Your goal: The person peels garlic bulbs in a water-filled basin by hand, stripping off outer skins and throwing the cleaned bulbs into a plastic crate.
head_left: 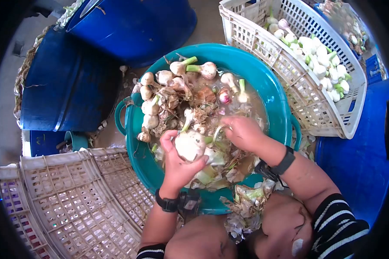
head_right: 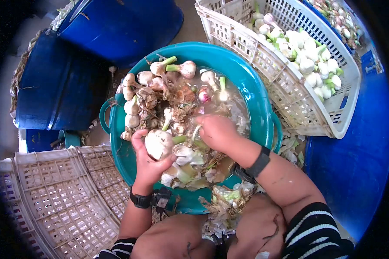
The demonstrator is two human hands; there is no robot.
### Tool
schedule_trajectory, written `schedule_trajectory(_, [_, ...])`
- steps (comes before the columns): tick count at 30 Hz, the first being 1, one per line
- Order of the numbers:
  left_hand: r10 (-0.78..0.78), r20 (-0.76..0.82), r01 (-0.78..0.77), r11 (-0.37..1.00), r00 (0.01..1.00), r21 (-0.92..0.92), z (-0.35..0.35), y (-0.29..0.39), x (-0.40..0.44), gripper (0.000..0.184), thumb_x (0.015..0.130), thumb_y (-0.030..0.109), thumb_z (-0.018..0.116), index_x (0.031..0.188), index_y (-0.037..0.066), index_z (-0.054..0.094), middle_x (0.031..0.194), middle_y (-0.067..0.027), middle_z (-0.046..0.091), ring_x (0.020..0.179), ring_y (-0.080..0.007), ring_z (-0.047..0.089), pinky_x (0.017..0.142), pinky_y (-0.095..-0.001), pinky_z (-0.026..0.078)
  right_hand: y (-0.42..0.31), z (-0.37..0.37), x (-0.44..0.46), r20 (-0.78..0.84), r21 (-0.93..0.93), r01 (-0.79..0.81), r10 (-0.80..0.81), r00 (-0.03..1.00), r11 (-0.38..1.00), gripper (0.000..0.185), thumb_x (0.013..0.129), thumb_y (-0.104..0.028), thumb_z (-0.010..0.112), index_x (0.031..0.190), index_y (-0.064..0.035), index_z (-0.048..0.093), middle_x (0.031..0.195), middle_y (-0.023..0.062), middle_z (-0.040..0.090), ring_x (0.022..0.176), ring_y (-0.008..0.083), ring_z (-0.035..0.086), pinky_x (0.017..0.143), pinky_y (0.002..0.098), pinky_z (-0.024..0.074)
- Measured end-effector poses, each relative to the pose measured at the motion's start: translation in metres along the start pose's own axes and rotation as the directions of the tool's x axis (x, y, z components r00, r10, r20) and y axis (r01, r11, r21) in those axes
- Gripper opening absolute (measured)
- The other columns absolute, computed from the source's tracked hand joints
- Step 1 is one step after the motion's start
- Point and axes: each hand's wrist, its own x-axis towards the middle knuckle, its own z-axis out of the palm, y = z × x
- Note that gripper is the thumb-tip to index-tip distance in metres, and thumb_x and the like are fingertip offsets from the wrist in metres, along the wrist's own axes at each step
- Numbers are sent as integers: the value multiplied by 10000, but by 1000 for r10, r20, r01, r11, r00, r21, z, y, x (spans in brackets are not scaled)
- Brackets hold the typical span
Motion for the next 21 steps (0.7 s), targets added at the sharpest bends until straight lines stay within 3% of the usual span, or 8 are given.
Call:
schedule_trajectory(2, [-191,78,204,955,978,-214,-5,-12,2,707,602,46,749,1166,65,324,1050,-69,460,953,-155,498,851,-287,418,-27,-11,-6,-211,378,246,-176,962,893,206,787,-214,522,883,-59,617,804,143,625,736,343,592,660,436,474])
schedule_trajectory(3, [-234,133,266,896,963,-355,-5,-8,3,663,636,45,716,1172,81,328,1017,-58,483,881,-145,515,773,-278,448,-41,-18,-8,-40,461,229,-238,970,857,204,828,-221,492,777,-50,591,726,128,612,703,325,601,631,431,480])
schedule_trajectory(11, [-334,277,434,658,901,-615,-11,-6,5,607,659,88,659,1176,97,342,950,-47,519,758,-114,515,578,-229,425,-60,-2,-10,-17,29,353,-353,936,935,172,785,-204,543,688,-62,545,632,114,565,561,308,556,510,393,448])
schedule_trajectory(14, [-385,303,482,561,872,-673,-11,-14,1,617,646,108,647,1188,98,351,946,-41,519,771,-130,512,604,-258,422,-51,8,-1,-44,182,280,-277,960,943,223,781,-241,546,702,-35,575,581,94,588,500,236,586,450,351,474])
schedule_trajectory(15, [-354,331,477,504,875,-720,-12,-17,-1,631,650,123,643,1205,97,346,958,-44,519,806,-148,516,647,-278,428,-48,11,1,134,529,-64,-8,991,846,240,803,-254,537,750,-26,590,600,78,593,494,201,579,450,325,477])
schedule_trajectory(17, [-319,358,471,441,878,-764,-11,-16,-1,644,653,138,638,1223,97,341,970,-47,518,841,-166,520,689,-298,434,-48,3,5,578,744,-609,191,793,274,284,870,-282,504,877,-19,611,680,41,594,555,120,572,480,250,488])
schedule_trajectory(20, [-215,295,364,611,931,-703,-14,-11,1,697,673,181,631,1293,93,324,1075,-72,516,975,-205,518,809,-334,434,-53,-11,-3,626,779,-626,18,780,27,305,883,-257,516,1013,17,544,745,60,600,669,155,593,518,259,509])
schedule_trajectory(21, [-207,381,425,602,901,-677,-22,-12,4,730,678,192,644,1320,91,313,1136,-86,500,1036,-213,501,857,-338,420,-54,-13,-6,529,788,-497,13,848,363,303,886,-295,496,873,-13,605,726,50,607,696,130,586,475,274,476])
